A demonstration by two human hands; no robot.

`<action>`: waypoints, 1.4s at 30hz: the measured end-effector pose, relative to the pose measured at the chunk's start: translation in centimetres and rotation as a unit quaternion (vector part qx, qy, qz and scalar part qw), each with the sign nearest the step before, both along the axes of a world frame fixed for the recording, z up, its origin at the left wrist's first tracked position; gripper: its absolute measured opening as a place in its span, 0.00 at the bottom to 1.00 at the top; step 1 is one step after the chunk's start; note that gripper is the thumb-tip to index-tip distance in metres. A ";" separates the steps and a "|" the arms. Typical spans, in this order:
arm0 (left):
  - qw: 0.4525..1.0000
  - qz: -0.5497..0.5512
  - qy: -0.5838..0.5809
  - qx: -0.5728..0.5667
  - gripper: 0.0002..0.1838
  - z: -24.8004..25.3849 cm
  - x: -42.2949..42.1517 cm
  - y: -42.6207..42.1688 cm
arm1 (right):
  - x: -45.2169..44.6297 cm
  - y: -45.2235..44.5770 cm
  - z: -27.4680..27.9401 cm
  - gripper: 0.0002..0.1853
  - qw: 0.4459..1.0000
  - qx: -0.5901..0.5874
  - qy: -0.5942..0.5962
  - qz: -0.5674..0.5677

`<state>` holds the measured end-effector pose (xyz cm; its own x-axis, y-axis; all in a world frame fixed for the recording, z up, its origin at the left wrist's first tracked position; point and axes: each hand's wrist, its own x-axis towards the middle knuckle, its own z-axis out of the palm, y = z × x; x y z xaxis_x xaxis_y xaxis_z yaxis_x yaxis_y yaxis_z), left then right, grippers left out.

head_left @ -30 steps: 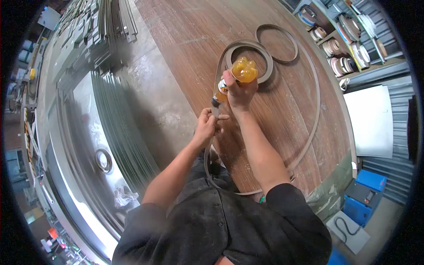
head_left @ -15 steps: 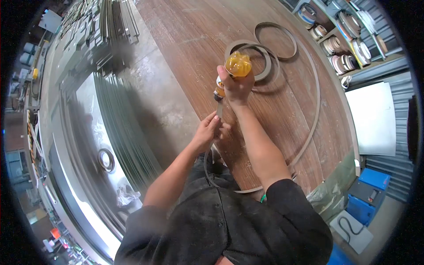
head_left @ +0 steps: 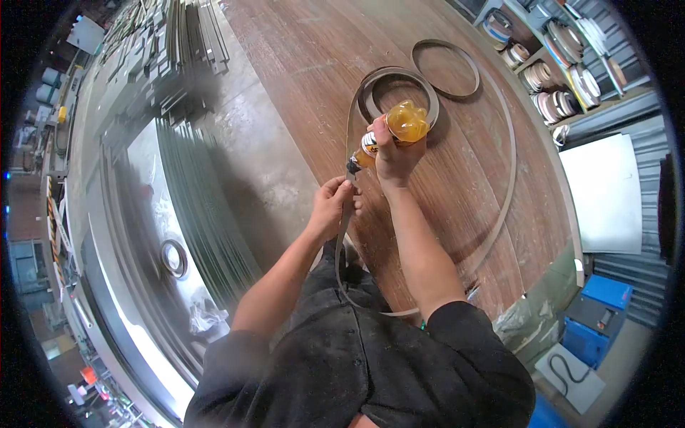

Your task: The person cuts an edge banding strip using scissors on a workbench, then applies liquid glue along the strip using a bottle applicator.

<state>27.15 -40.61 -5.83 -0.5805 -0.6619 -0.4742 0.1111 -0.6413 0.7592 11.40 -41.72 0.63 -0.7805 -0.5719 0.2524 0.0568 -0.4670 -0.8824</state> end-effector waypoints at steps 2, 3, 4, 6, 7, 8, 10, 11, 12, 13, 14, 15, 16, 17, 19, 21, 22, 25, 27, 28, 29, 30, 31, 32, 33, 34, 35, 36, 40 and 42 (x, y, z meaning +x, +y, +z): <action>0.999 -0.004 -0.045 -0.005 0.17 1.5 0.0 0.2 | -0.2 -0.2 0.0 0.20 1.000 0.011 -0.008 0.009; 0.998 -0.005 -0.066 -0.008 0.19 2.0 0.0 0.3 | -0.2 -0.4 -0.2 0.17 1.000 0.006 0.013 -0.011; 0.997 -0.022 -0.065 -0.024 0.18 1.6 0.1 0.3 | -0.1 -1.0 -0.3 0.14 0.999 0.000 0.036 -0.029; 0.995 -0.056 -0.064 -0.056 0.19 0.5 0.4 0.3 | 0.0 -1.7 -0.4 0.12 0.997 -0.014 0.054 -0.054; 0.994 -0.057 -0.057 -0.072 0.18 0.5 0.5 0.6 | 0.1 -1.9 -0.2 0.12 0.997 -0.021 0.049 -0.060; 0.993 -0.058 -0.050 -0.087 0.17 0.5 0.4 1.0 | 0.2 -2.0 0.0 0.12 0.996 -0.029 0.043 -0.068; 0.992 -0.056 -0.047 -0.100 0.15 0.2 0.5 1.3 | 0.0 -1.6 0.3 0.16 0.998 -0.022 0.012 -0.053; 0.993 -0.051 -0.050 -0.097 0.13 -0.2 0.6 1.3 | -0.1 -1.2 0.3 0.19 0.999 -0.018 -0.003 -0.045; 0.993 -0.046 -0.054 -0.092 0.12 -0.6 0.6 1.4 | -0.4 -0.7 0.2 0.19 0.999 -0.022 -0.005 -0.045; 0.994 -0.040 -0.057 -0.088 0.10 -0.5 0.6 1.5 | -0.8 -0.2 0.0 0.19 0.999 -0.025 -0.006 -0.043; 0.998 -0.012 -0.044 -0.046 0.11 -0.5 0.4 1.5 | -0.8 0.2 -0.1 0.18 0.999 -0.028 -0.008 -0.041; 0.999 0.016 -0.030 -0.004 0.12 -0.5 0.1 1.4 | -0.7 0.7 -0.1 0.18 0.999 -0.016 -0.009 -0.028; 0.998 0.044 -0.014 0.037 0.12 0.2 -0.2 1.3 | -0.5 1.1 -0.1 0.18 1.000 -0.007 -0.009 -0.015; 0.998 0.031 -0.033 0.033 0.12 0.9 -0.2 1.3 | -0.6 1.3 0.0 0.18 1.000 0.003 -0.008 -0.003; 0.997 0.003 -0.071 0.024 0.13 2.3 0.0 1.3 | -0.6 0.9 -0.3 0.19 1.000 0.000 0.016 -0.024; 0.997 -0.011 -0.070 -0.004 0.11 1.7 0.3 1.1 | -0.4 0.0 -0.5 0.19 0.999 -0.031 -0.006 -0.042; 0.997 -0.019 -0.072 -0.018 0.10 1.7 0.4 1.2 | -0.8 0.1 0.1 0.20 0.999 0.020 0.009 -0.029; 0.999 0.005 -0.036 0.030 0.09 2.1 0.3 1.5 | -1.3 -1.0 0.6 0.20 0.999 0.005 -0.030 -0.041; 0.999 0.005 -0.035 0.026 0.10 2.2 0.2 1.6 | -0.8 -0.2 1.4 0.21 0.999 0.007 -0.021 -0.022; 0.999 0.005 -0.034 0.026 0.10 2.2 0.3 1.7 | -0.7 0.5 1.3 0.21 1.000 0.013 -0.021 0.001; 0.999 0.000 -0.026 0.025 0.09 2.1 0.3 1.6 | -0.7 0.9 1.2 0.21 0.999 0.021 -0.021 0.025; 1.000 -0.006 -0.017 0.025 0.09 2.0 0.4 1.6 | -0.7 0.6 0.9 0.21 1.000 0.001 -0.007 0.022; 1.000 -0.012 -0.007 0.026 0.09 1.7 0.4 1.7 | -0.6 0.1 0.8 0.21 1.000 0.004 -0.020 0.018; 1.000 -0.011 0.005 0.026 0.09 1.6 0.6 1.8 | -0.7 -0.7 0.7 0.21 0.999 0.008 -0.032 0.013; 0.999 -0.010 0.019 0.024 0.09 1.4 0.8 1.9 | -1.1 -1.3 0.6 0.21 0.999 0.010 -0.043 0.009; 0.999 -0.010 0.033 0.021 0.10 1.6 0.8 1.8 | -1.6 -1.7 1.0 0.21 0.999 0.035 -0.002 -0.025; 0.999 -0.011 0.034 0.035 0.12 1.8 0.7 1.8 | -1.7 -1.6 1.3 0.21 0.999 0.022 -0.010 -0.029; 0.998 -0.011 0.034 0.049 0.14 2.2 0.7 1.8 | -1.8 -1.5 1.6 0.21 0.999 0.008 -0.019 -0.032; 0.998 0.005 0.014 0.061 0.20 1.7 0.5 1.6 | -0.7 1.0 1.4 0.22 1.000 0.013 -0.025 0.012; 0.997 0.026 0.012 0.069 0.18 1.7 0.3 1.8 | -0.4 1.5 1.4 0.22 0.999 0.009 -0.032 0.026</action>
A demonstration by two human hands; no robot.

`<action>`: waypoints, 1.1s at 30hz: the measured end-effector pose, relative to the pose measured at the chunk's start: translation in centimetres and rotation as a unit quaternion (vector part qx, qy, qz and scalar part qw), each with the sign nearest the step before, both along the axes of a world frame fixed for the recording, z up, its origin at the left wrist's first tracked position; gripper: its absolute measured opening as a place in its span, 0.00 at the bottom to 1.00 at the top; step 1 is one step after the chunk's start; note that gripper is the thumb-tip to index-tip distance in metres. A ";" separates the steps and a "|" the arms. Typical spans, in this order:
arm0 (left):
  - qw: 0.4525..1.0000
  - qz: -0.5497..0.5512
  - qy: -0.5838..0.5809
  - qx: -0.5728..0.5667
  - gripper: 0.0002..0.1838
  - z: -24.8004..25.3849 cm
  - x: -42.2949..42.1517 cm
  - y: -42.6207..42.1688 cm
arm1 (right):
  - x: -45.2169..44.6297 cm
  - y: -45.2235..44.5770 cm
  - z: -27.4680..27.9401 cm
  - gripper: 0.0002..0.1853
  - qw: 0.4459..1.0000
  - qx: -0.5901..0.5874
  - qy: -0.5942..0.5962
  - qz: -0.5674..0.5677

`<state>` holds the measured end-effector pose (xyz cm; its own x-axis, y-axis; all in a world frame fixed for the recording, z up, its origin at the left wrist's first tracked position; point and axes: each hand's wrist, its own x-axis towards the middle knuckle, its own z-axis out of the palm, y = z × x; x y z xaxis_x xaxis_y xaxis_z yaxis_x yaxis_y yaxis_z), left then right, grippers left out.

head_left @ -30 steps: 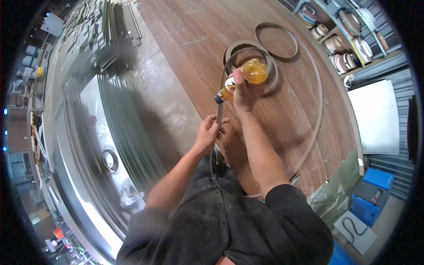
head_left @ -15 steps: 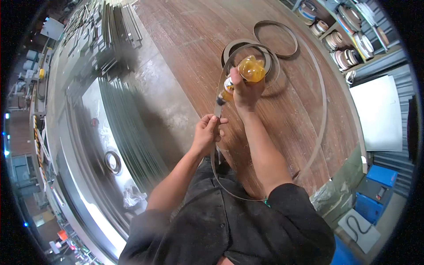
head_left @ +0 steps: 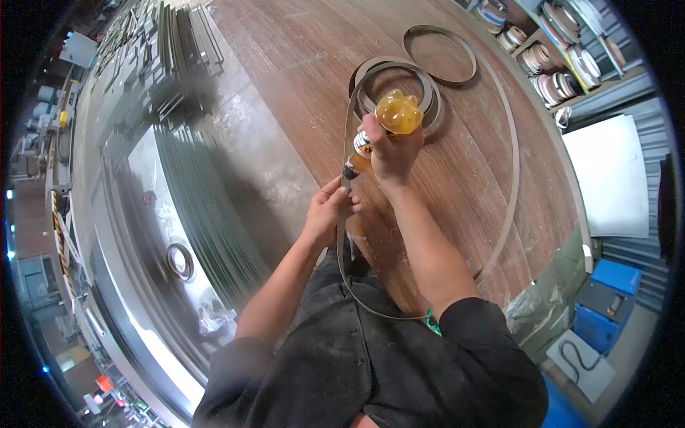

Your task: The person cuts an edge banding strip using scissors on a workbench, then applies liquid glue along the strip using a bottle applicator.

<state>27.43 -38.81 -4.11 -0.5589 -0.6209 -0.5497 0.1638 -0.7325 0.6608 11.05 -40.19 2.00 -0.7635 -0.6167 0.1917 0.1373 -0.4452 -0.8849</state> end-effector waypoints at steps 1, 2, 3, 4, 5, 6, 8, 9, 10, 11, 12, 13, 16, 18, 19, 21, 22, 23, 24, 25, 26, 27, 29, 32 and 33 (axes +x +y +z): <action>1.000 0.011 -0.003 0.004 0.17 0.2 -0.1 0.2 | -0.3 -0.3 0.0 0.22 1.000 0.003 0.000 -0.013; 1.000 -0.006 -0.005 0.000 0.18 0.4 0.1 0.3 | -0.7 -0.9 -0.2 0.22 1.000 0.007 -0.001 -0.027; 1.000 -0.023 -0.008 -0.006 0.18 0.8 0.4 0.3 | -1.1 -1.6 -0.2 0.22 0.999 0.009 -0.002 -0.041; 0.999 -0.040 -0.011 -0.013 0.18 1.2 0.6 0.2 | -1.7 -1.9 0.2 0.21 0.998 0.007 0.030 -0.048; 0.999 -0.045 -0.010 -0.023 0.17 1.2 0.6 -0.1 | -1.9 -1.9 0.1 0.21 0.999 0.014 0.030 -0.040; 0.998 -0.051 -0.010 -0.033 0.16 1.3 0.5 -0.4 | -1.9 -1.8 -0.2 0.20 0.999 0.021 0.031 -0.033; 0.998 -0.047 -0.016 -0.041 0.15 1.3 0.6 -0.4 | -0.9 -1.2 -0.4 0.17 0.998 0.012 0.047 -0.029; 0.998 -0.039 -0.020 -0.040 0.14 1.4 0.3 -0.3 | -0.3 -0.8 -0.4 0.15 0.998 -0.007 0.062 -0.032; 0.998 -0.030 -0.022 -0.041 0.13 1.5 0.1 -0.3 | 0.3 -0.4 0.3 0.15 0.997 -0.021 0.063 -0.037; 0.998 -0.034 -0.015 -0.057 0.14 1.4 0.1 -0.4 | 0.5 -0.2 0.7 0.14 0.997 -0.034 0.063 -0.042; 0.997 -0.040 -0.010 -0.072 0.14 1.1 0.2 -0.3 | -0.3 -0.9 -1.0 0.14 0.989 -0.006 0.118 -0.086; 0.995 -0.046 -0.005 -0.087 0.15 1.5 0.2 -0.1 | -0.6 -1.2 -0.6 0.15 0.993 -0.013 0.089 -0.081; 0.999 0.033 0.033 0.011 0.16 3.4 -0.6 1.0 | -1.2 -2.0 0.4 0.19 0.998 -0.017 0.007 -0.057; 0.999 0.022 0.045 0.001 0.16 1.8 0.1 0.6 | -1.2 -1.4 -0.2 0.13 0.997 -0.038 0.019 -0.059; 0.999 0.017 0.051 -0.002 0.16 1.5 0.4 0.6 | -0.8 -0.9 -0.1 0.11 0.997 -0.046 0.026 -0.060; 0.999 0.012 0.026 0.023 0.15 1.2 1.0 0.8 | -0.2 0.4 0.2 0.13 0.998 -0.030 0.033 -0.045; 0.999 0.008 0.015 0.036 0.14 1.3 1.1 0.9 | -0.2 0.7 -0.1 0.15 0.998 -0.022 0.039 -0.038; 1.000 0.004 0.003 0.027 0.14 1.4 1.1 1.0 | -0.3 0.9 -0.2 0.19 0.998 -0.013 0.044 -0.032; 1.000 0.001 -0.009 0.018 0.14 1.7 1.2 1.2 | -0.4 0.7 -0.3 0.19 1.000 -0.015 -0.027 0.003; 1.000 -0.003 -0.023 0.007 0.14 2.0 1.2 1.2 | -0.9 0.0 -0.5 0.19 0.999 -0.019 -0.021 -0.017; 1.000 0.004 -0.021 0.007 0.13 1.8 1.3 1.3 | -1.5 -1.0 -0.7 0.20 0.999 -0.024 -0.016 -0.038; 1.000 0.012 -0.018 0.006 0.13 1.3 1.3 1.3 | -1.8 -1.6 -0.9 0.20 0.998 -0.030 -0.012 -0.058; 1.000 0.019 -0.013 0.004 0.13 1.5 1.4 1.7 | -1.4 -1.4 -0.1 0.21 0.996 -0.022 -0.001 -0.086; 1.000 0.023 0.001 0.002 0.14 1.7 1.3 2.0 | -1.0 0.2 -0.4 0.20 0.999 -0.010 -0.001 -0.050; 1.000 0.028 0.001 0.005 0.15 1.6 1.2 2.0 | -0.7 0.9 -0.3 0.20 0.999 -0.010 0.001 -0.041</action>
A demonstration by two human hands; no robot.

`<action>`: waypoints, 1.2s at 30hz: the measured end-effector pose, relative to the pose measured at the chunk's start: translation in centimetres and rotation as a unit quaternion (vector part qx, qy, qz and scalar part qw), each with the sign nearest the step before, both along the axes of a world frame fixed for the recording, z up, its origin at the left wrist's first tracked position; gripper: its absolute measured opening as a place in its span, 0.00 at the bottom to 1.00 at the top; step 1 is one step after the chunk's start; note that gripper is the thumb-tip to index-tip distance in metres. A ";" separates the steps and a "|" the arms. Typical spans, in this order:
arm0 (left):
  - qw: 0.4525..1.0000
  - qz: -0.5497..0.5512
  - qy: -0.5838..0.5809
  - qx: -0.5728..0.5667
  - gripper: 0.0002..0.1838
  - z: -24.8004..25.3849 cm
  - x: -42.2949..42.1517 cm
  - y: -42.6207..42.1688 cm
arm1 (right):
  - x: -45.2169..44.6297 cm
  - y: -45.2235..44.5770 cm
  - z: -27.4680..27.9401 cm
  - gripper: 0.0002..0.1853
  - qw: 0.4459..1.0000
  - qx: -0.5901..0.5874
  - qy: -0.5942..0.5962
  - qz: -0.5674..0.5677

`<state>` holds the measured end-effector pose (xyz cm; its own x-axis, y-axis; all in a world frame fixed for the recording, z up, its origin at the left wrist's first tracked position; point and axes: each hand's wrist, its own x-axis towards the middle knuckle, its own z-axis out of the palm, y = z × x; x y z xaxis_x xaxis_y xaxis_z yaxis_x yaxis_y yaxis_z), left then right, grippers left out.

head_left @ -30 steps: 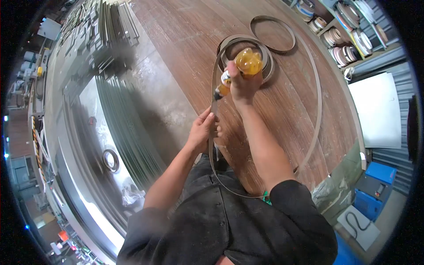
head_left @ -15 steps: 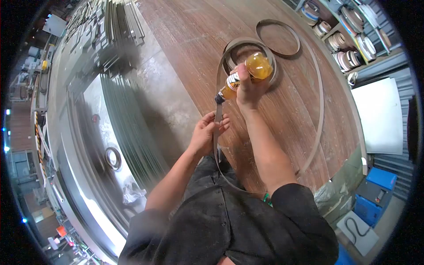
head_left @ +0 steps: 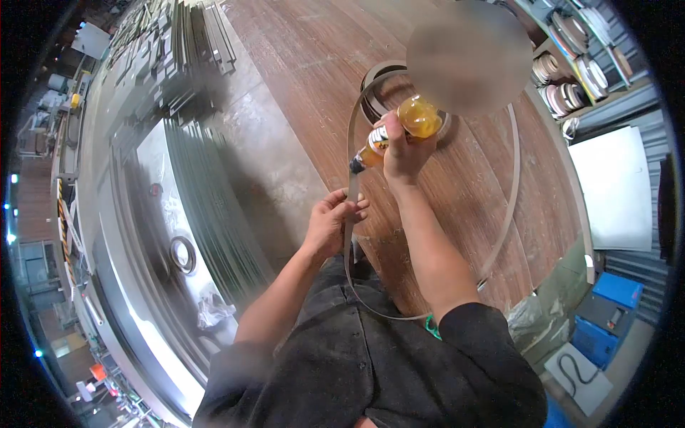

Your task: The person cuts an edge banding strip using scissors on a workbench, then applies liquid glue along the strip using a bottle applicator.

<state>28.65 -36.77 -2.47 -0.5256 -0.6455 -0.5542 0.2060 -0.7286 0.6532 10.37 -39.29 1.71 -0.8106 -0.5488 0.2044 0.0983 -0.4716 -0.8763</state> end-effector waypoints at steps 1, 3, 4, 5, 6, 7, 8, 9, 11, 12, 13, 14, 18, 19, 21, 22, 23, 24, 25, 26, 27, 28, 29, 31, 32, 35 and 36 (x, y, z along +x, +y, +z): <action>1.000 0.005 0.001 0.003 0.16 -0.1 0.0 0.1 | 0.3 0.6 0.3 0.19 1.000 0.001 0.002 0.010; 1.000 -0.004 0.006 0.013 0.18 0.0 0.3 0.1 | 0.8 1.6 0.2 0.17 1.000 -0.010 0.026 0.009; 1.000 -0.008 0.009 0.016 0.18 0.1 0.4 0.0 | 1.0 1.8 0.4 0.16 1.000 -0.017 0.006 0.013; 1.000 -0.001 0.004 0.017 0.19 0.3 0.3 0.2 | 1.2 1.8 0.8 0.16 0.999 -0.023 -0.014 0.017; 1.000 0.005 -0.001 0.018 0.20 0.6 0.1 0.4 | 1.4 1.9 1.0 0.16 0.999 -0.029 -0.035 0.022; 1.000 0.011 -0.007 0.019 0.21 0.9 0.1 0.6 | 1.5 1.6 1.0 0.15 0.999 -0.037 -0.032 0.017; 1.000 -0.003 -0.024 0.007 0.20 1.1 0.2 0.7 | 1.4 1.0 0.8 0.15 0.998 -0.045 -0.028 0.014; 0.999 -0.016 -0.041 -0.004 0.19 1.4 0.4 0.7 | 1.3 0.5 0.7 0.15 0.998 -0.053 -0.024 0.010; 0.997 -0.020 -0.066 -0.026 0.19 1.3 0.7 1.1 | 0.9 -0.1 -0.6 0.16 0.999 -0.023 -0.028 0.003; 0.997 -0.012 -0.071 -0.039 0.19 0.9 0.6 1.3 | 0.5 -0.5 -1.0 0.16 1.000 -0.011 -0.028 -0.003; 0.996 -0.006 -0.075 -0.053 0.19 0.8 0.3 1.2 | 1.1 0.5 0.6 0.16 0.997 0.007 -0.065 0.042; 0.996 0.000 -0.074 -0.044 0.19 1.0 0.0 1.1 | 1.3 0.9 0.3 0.15 0.999 0.010 -0.013 0.029; 0.997 0.009 -0.071 -0.038 0.18 1.2 -0.3 0.7 | 1.9 2.3 0.7 0.16 0.999 -0.015 0.048 0.010; 0.997 0.009 -0.073 -0.038 0.17 0.6 -0.2 0.3 | 1.8 2.5 1.1 0.16 0.999 -0.026 0.043 0.007; 0.995 0.008 -0.082 -0.056 0.13 -0.2 -0.3 -0.6 | 1.2 3.3 1.8 0.21 0.999 -0.026 0.037 0.005; 0.995 0.025 -0.078 -0.064 0.13 -0.2 -0.7 -1.0 | 0.8 3.8 2.3 0.22 0.999 -0.038 0.025 0.002; 0.994 0.040 -0.075 -0.072 0.12 -0.1 -1.2 -1.4 | 0.5 4.3 3.0 0.24 0.999 -0.050 0.014 -0.003; 0.993 0.056 -0.069 -0.081 0.11 0.0 -1.7 -1.9 | -0.1 4.7 3.4 0.27 0.998 -0.062 0.005 -0.007; 0.991 0.059 -0.066 -0.095 0.11 -0.8 -2.1 -2.9 | -0.7 5.4 3.4 0.29 0.998 -0.060 0.013 -0.021; 0.990 0.069 -0.071 -0.102 0.11 -1.2 -2.4 -3.9 | -1.4 6.1 3.6 0.32 0.997 -0.057 0.022 -0.036; 0.988 0.079 -0.076 -0.110 0.11 -1.5 -2.7 -5.0 | -1.7 7.1 4.0 0.32 0.997 -0.060 0.016 -0.046; 0.986 0.090 -0.082 -0.118 0.11 -1.5 -2.9 -6.2 | -2.1 8.0 4.6 0.32 0.996 -0.062 0.010 -0.056; 0.985 0.090 -0.088 -0.119 0.12 -1.4 -3.0 -7.6 | -2.5 8.6 5.0 0.31 0.993 -0.089 0.031 -0.076; 0.982 0.083 -0.100 -0.137 0.16 -1.2 -3.1 -10.4 | -3.2 10.0 5.0 0.31 0.990 -0.100 -0.004 -0.099; 0.981 0.093 -0.100 -0.141 0.14 -1.3 -3.2 -11.4 | -3.5 10.7 4.9 0.32 0.988 -0.104 -0.022 -0.110; 0.976 0.114 -0.095 -0.157 0.11 -1.8 -3.4 -14.6 | -4.2 11.9 4.7 0.33 0.986 -0.121 -0.051 -0.105; 0.974 0.113 -0.113 -0.160 0.10 -1.9 -2.9 -15.8 | -4.3 12.0 4.7 0.33 0.985 -0.122 -0.061 -0.105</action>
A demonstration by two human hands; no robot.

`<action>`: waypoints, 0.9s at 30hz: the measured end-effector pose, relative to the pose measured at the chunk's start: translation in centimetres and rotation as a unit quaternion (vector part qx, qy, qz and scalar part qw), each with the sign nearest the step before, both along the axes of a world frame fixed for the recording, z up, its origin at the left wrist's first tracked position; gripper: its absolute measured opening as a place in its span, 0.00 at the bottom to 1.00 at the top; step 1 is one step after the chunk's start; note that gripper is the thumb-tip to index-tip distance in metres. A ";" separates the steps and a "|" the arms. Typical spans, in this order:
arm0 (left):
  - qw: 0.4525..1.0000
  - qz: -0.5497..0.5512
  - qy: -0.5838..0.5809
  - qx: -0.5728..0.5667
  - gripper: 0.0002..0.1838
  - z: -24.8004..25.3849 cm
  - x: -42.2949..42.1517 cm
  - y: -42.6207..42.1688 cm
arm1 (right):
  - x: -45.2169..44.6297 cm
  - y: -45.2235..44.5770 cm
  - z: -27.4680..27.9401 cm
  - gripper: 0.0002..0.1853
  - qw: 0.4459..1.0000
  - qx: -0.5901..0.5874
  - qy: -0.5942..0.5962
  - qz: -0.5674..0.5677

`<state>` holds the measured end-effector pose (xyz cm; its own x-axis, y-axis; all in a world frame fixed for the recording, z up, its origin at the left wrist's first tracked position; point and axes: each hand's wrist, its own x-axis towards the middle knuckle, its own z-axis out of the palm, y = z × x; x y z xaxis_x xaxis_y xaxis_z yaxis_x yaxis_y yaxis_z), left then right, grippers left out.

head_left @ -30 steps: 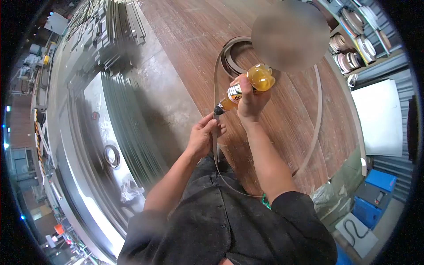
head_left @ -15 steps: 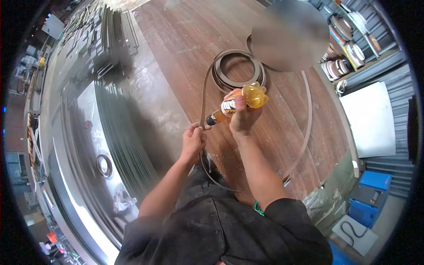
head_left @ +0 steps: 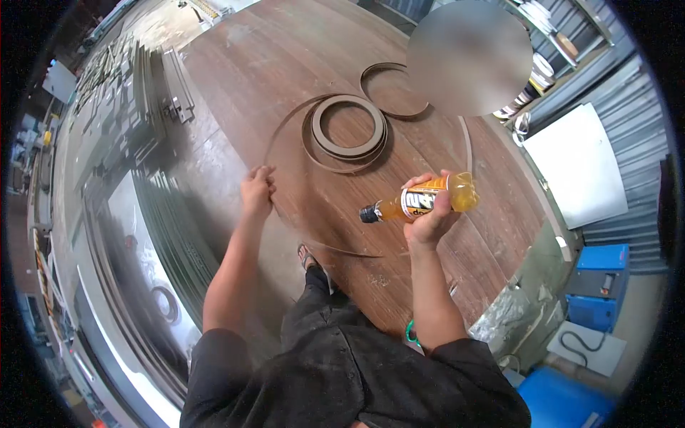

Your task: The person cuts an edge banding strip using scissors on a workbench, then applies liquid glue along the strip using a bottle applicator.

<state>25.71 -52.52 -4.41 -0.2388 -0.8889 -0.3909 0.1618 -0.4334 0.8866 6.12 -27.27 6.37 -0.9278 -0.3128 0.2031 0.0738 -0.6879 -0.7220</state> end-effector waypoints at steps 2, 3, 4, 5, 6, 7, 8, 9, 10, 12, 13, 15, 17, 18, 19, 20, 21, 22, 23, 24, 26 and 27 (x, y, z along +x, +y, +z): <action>0.999 -0.036 -0.035 -0.007 0.10 -1.3 1.8 -2.3 | -0.4 0.0 -0.3 0.30 0.998 0.049 -0.022 -0.022; 0.999 -0.030 -0.042 -0.006 0.12 -2.1 2.7 -2.7 | -0.5 0.0 -0.1 0.30 0.996 0.051 -0.064 -0.022; 0.997 -0.044 -0.056 0.007 0.12 -2.5 3.2 -2.3 | -0.7 -0.2 0.0 0.29 0.993 0.053 -0.106 -0.021; 0.996 -0.055 -0.071 0.019 0.13 -2.8 3.9 -1.8 | -1.5 -0.3 -0.5 0.28 0.988 0.056 -0.140 -0.020; 0.994 -0.062 -0.088 0.032 0.14 -3.1 5.1 -1.0 | -1.7 -0.3 -0.4 0.28 0.986 0.052 -0.154 -0.029; 0.994 -0.069 -0.078 0.024 0.17 -4.9 6.0 0.6 | -1.5 -0.5 0.0 0.28 0.983 0.049 -0.171 -0.033; 0.986 -0.104 -0.125 0.046 0.19 -2.9 6.3 3.2 | -1.0 -0.9 0.1 0.28 0.980 0.048 -0.191 -0.035; 0.979 -0.120 -0.152 0.057 0.21 -2.8 6.5 5.0 | -0.3 -1.3 -0.2 0.29 0.983 0.049 -0.175 -0.020; 0.978 -0.120 -0.150 0.076 0.22 -3.0 6.3 6.5 | 0.4 -2.0 -0.8 0.29 0.985 0.069 -0.156 0.003; 0.978 -0.124 -0.155 0.063 0.24 -3.5 5.7 9.1 | 2.3 -3.3 -2.0 0.31 0.986 0.108 -0.115 0.046; 0.979 -0.145 -0.131 0.053 0.26 -5.0 5.7 9.8 | 3.6 -3.8 -2.6 0.32 0.991 0.096 -0.072 0.059; 0.981 -0.146 -0.112 0.060 0.25 -5.3 5.2 11.7 | 5.4 -4.3 -2.6 0.30 0.988 0.097 -0.102 0.069; 0.982 -0.133 -0.082 0.103 0.25 -3.6 5.6 13.3 | 5.8 -3.7 -4.0 0.30 0.986 0.085 -0.120 0.079; 0.983 -0.122 -0.074 0.113 0.24 -2.9 5.8 14.2 | 6.0 -3.2 -4.6 0.31 0.987 0.071 -0.126 0.077; 0.984 -0.112 -0.066 0.123 0.24 -2.6 6.0 15.1 | 6.1 -2.5 -4.8 0.31 0.987 0.058 -0.131 0.073; 0.985 -0.104 -0.067 0.120 0.23 -2.6 6.2 15.6 | 6.0 -2.0 -4.8 0.31 0.987 0.075 -0.124 0.069; 0.986 -0.098 -0.067 0.116 0.22 -2.8 6.6 16.1 | 5.9 -1.4 -4.6 0.30 0.987 0.090 -0.115 0.063; 0.987 -0.091 -0.066 0.112 0.21 -2.8 7.0 16.5 | 5.7 -0.8 -4.4 0.29 0.987 0.104 -0.105 0.058; 0.987 -0.092 -0.077 0.111 0.17 -2.3 7.3 17.3 | 5.6 -0.1 -4.3 0.29 0.988 0.102 -0.100 0.058; 0.986 -0.094 -0.080 0.111 0.17 -2.8 7.7 18.1 | 5.5 0.7 -4.1 0.29 0.989 0.098 -0.095 0.059; 0.985 -0.098 -0.087 0.111 0.16 -4.1 8.7 19.6 | 5.4 1.8 -3.6 0.29 0.990 0.095 -0.088 0.055; 0.989 -0.083 -0.070 0.099 0.18 -4.4 9.0 20.7 | 5.6 2.1 -3.1 0.30 0.990 0.095 -0.087 0.053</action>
